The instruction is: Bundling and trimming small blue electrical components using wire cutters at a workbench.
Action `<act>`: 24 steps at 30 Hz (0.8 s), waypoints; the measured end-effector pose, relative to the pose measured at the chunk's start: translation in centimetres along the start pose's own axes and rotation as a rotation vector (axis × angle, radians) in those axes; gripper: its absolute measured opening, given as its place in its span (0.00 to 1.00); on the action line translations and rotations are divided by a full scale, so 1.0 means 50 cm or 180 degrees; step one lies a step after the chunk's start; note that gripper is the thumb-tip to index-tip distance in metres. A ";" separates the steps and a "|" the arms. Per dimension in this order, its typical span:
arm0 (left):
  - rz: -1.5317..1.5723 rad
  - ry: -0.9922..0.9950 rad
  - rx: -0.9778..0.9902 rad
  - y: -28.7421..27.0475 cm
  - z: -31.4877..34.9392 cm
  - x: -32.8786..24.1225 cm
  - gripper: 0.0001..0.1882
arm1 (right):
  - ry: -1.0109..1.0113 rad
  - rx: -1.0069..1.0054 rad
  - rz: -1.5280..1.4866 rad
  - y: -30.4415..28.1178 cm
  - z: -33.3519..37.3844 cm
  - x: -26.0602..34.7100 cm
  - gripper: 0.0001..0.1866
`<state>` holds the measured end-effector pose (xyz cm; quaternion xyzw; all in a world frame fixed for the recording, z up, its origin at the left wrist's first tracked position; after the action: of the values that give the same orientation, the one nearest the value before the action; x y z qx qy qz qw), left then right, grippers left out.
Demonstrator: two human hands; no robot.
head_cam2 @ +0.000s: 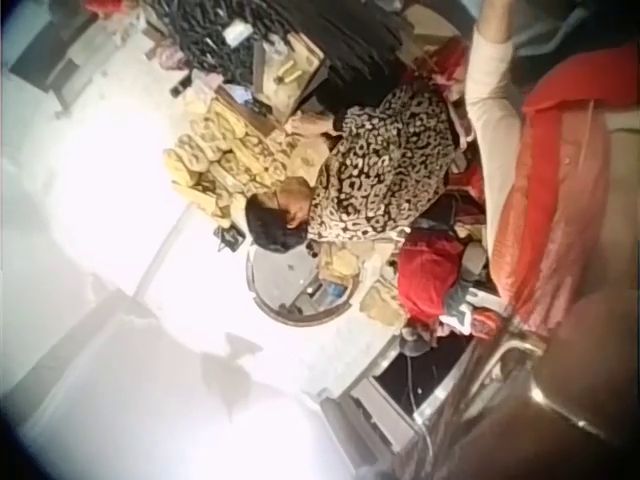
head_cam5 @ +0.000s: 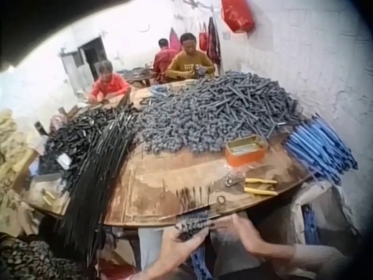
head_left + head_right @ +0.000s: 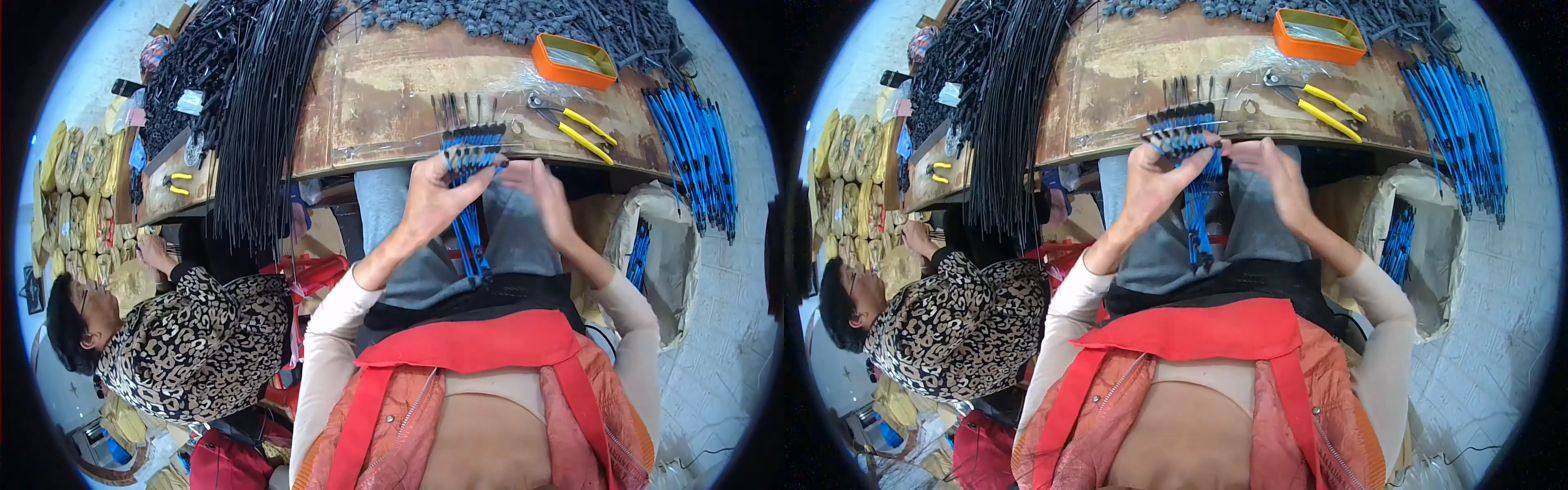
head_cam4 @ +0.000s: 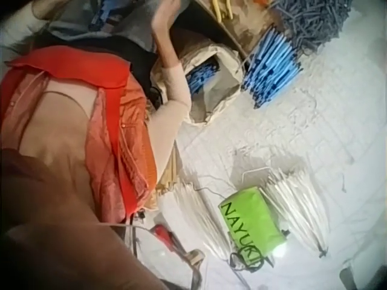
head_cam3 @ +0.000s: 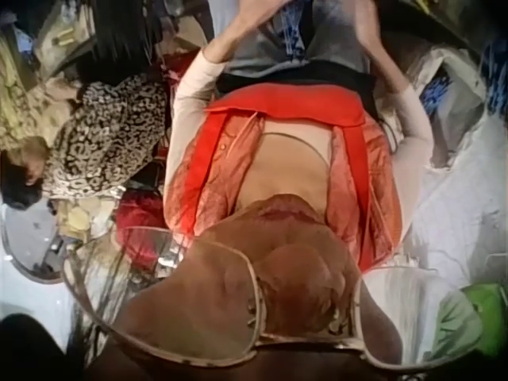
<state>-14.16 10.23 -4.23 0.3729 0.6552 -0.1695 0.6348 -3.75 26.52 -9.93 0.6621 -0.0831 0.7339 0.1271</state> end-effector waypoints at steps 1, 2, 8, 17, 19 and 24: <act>0.0213 0.0069 0.0064 0.002 -0.011 -0.006 0.11 | -0.0386 0.0004 0.0570 -0.015 0.011 0.057 0.21; 0.0367 -0.0003 0.0165 0.006 -0.018 -0.010 0.10 | -0.0682 -0.0123 0.1046 -0.027 0.023 0.095 0.13; -0.0017 0.0043 -0.0019 -0.014 -0.013 0.011 0.12 | -0.1977 0.0497 0.1685 0.057 -0.067 0.204 0.16; -0.0319 -0.0023 0.0007 -0.011 -0.019 0.004 0.20 | -0.1559 0.0853 0.1388 0.076 -0.108 0.229 0.11; 0.2525 0.0075 -0.1052 -0.026 0.006 0.086 0.20 | -0.1118 0.0771 0.1234 0.082 -0.121 0.229 0.09; -0.1138 0.0347 -0.1294 -0.100 0.058 0.045 0.26 | -0.1193 0.1007 0.1592 0.095 -0.138 0.241 0.11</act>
<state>-15.44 5.51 -8.02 0.1248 0.7644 -0.1235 0.6204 -12.84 24.91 1.50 0.7559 -0.1499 0.6118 -0.1783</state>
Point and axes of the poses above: each hand's wrist, its own z-axis away from the middle knuckle, its own y-axis out of the palm, x = y × z, the point moved 2 cm from there along -z, towards the middle knuckle, and after that the axes turned 7 degrees about z, right-handed, at the moved point
